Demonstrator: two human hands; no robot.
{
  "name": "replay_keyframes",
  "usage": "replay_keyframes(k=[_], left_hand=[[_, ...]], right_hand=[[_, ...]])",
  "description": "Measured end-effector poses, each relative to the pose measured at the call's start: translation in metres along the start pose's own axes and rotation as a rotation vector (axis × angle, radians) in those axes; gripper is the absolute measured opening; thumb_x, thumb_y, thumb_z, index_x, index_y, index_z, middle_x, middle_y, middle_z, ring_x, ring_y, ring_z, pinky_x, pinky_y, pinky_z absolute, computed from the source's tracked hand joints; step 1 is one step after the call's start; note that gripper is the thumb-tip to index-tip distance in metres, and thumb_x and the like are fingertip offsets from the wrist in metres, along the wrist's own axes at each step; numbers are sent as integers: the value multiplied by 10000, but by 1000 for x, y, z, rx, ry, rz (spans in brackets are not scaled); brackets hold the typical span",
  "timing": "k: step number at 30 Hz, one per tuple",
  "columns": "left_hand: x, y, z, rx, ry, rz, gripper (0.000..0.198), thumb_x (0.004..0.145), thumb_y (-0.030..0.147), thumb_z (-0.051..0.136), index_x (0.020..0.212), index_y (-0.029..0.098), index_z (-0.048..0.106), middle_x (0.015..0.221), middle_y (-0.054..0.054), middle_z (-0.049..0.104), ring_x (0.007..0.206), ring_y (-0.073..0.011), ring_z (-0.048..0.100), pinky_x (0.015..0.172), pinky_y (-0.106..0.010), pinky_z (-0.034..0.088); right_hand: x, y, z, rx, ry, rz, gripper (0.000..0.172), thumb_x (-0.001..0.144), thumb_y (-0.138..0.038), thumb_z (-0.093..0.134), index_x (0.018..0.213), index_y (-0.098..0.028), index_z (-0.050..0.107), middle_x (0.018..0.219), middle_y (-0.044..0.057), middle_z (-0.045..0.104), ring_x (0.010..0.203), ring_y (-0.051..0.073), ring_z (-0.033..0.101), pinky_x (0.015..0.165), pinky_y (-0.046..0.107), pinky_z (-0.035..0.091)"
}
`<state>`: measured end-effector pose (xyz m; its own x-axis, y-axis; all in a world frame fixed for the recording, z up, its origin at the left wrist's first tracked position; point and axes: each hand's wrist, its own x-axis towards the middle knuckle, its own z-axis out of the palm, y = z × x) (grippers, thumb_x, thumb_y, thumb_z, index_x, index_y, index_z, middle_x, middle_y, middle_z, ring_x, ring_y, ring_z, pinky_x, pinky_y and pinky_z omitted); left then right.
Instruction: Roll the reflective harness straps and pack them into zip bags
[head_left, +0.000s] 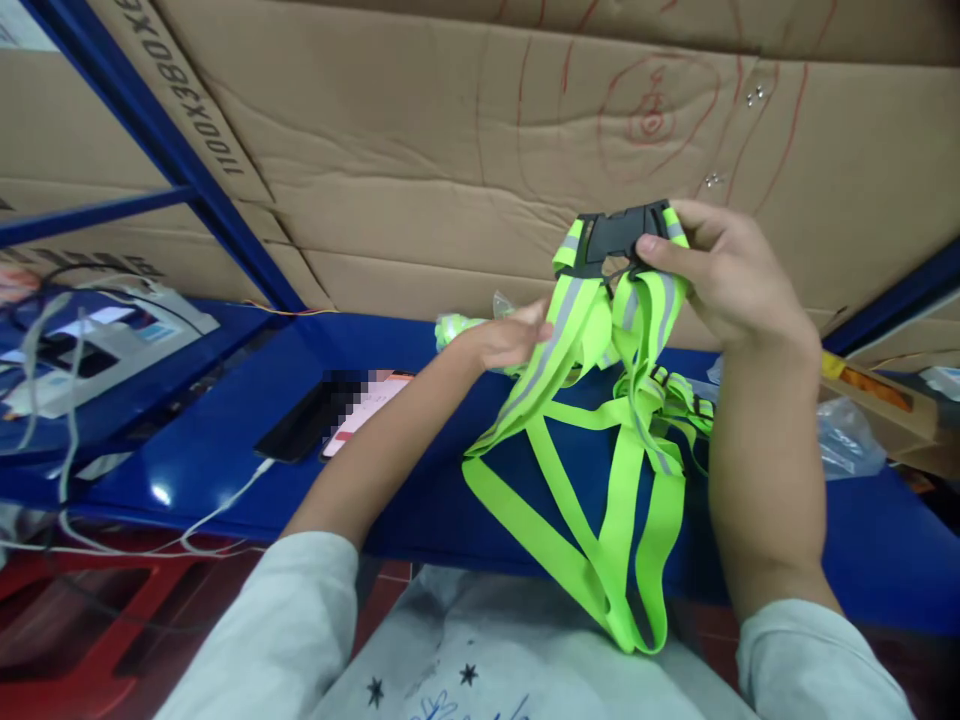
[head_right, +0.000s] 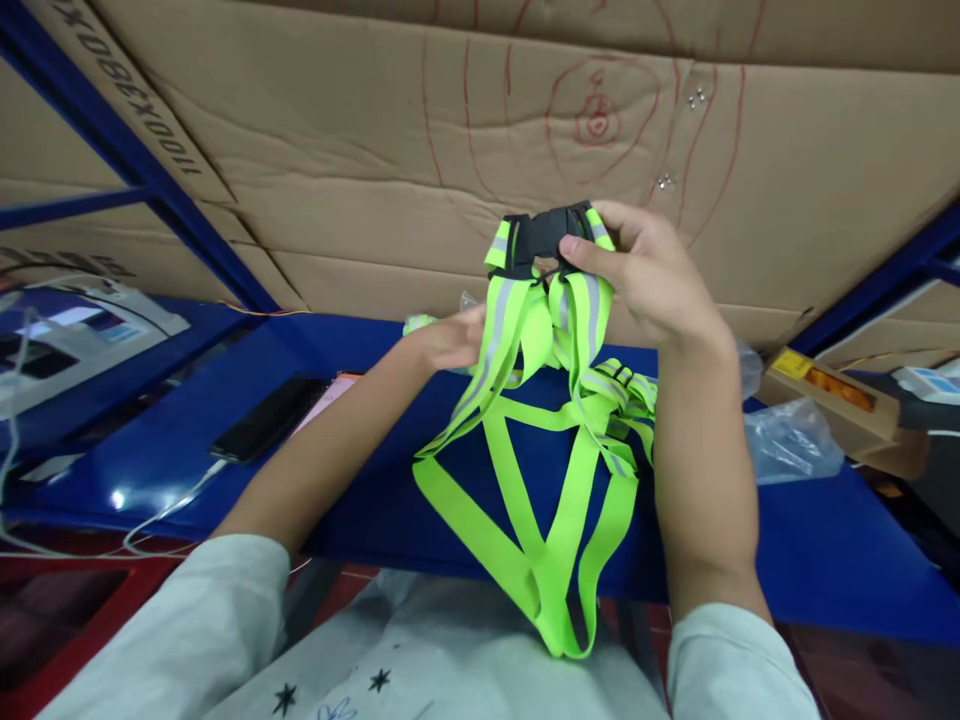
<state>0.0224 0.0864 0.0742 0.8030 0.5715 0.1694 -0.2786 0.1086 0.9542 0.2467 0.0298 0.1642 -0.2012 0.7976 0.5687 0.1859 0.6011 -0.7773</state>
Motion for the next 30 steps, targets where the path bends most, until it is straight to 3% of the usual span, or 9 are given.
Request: replay_keyframes(k=[4, 8, 11, 13, 15, 18, 21, 26, 30], left_hand=[[15, 13, -10, -49, 222, 305, 653, 657, 462, 1017, 1202, 225, 745, 1220, -56, 793, 1171, -250, 761, 1037, -341, 586], [28, 4, -11, -37, 425, 319, 363, 788, 356, 945, 1042, 180, 754, 962, -39, 805, 976, -213, 785, 970, -342, 598], [31, -6, -22, -79, 538, 339, 324, 795, 346, 942, 994, 206, 728, 915, -11, 791, 912, -181, 763, 951, -338, 593], [34, -11, -30, -108, 576, 363, 321, 793, 351, 944, 972, 226, 708, 895, 10, 775, 876, -161, 740, 939, -334, 584], [37, -15, -35, -100, 612, 375, 312, 804, 365, 940, 909, 227, 681, 796, 37, 715, 782, -132, 695, 899, -323, 567], [41, -19, -34, -132, 629, 365, 296, 859, 379, 896, 867, 217, 648, 702, 66, 624, 643, -85, 608, 835, -296, 548], [39, -18, -25, -213, 538, 310, 223, 939, 396, 801, 939, 198, 700, 786, 24, 692, 688, -100, 661, 854, -298, 577], [25, -6, -6, -188, 348, 230, 230, 906, 283, 818, 1103, 176, 771, 991, -51, 809, 964, -211, 785, 1014, -377, 602], [18, 7, 6, 75, 432, 341, 381, 811, 288, 926, 1140, 162, 781, 1081, -58, 816, 1091, -250, 777, 1086, -406, 567]], right_hand=[[13, 35, 11, 4, 102, -42, 430, 844, -582, 863, 1075, -238, 749, 1063, 16, 775, 972, 185, 716, 937, 350, 601], [19, 67, 36, -55, 186, 3, 580, 800, -730, 823, 1137, -266, 737, 1147, 18, 773, 1158, 245, 715, 1054, 417, 602], [14, 82, 47, 159, 30, 183, 675, 722, -754, 867, 1191, -286, 736, 1161, 13, 791, 1165, 258, 732, 1030, 433, 630], [11, 90, 50, 298, -111, 306, 706, 626, -689, 958, 1164, -279, 756, 1162, 18, 805, 1151, 266, 743, 1040, 445, 633], [9, 99, 53, 362, -153, 387, 668, 569, -608, 1015, 1090, -267, 775, 1131, 21, 819, 1111, 259, 755, 1061, 449, 627], [12, 112, 61, 402, 6, 396, 598, 567, -576, 1020, 996, -253, 758, 1036, 21, 824, 1041, 240, 772, 1025, 441, 638], [16, 113, 68, 460, 132, 346, 605, 614, -634, 969, 994, -235, 719, 1036, 42, 814, 1061, 251, 779, 961, 438, 657], [17, 86, 68, 469, 98, 298, 650, 664, -708, 918, 1079, -246, 725, 1164, 66, 805, 1165, 285, 759, 927, 435, 669], [15, 62, 66, 375, 68, 288, 574, 751, -776, 832, 1016, -275, 743, 1179, 53, 806, 1209, 293, 741, 925, 451, 669]])
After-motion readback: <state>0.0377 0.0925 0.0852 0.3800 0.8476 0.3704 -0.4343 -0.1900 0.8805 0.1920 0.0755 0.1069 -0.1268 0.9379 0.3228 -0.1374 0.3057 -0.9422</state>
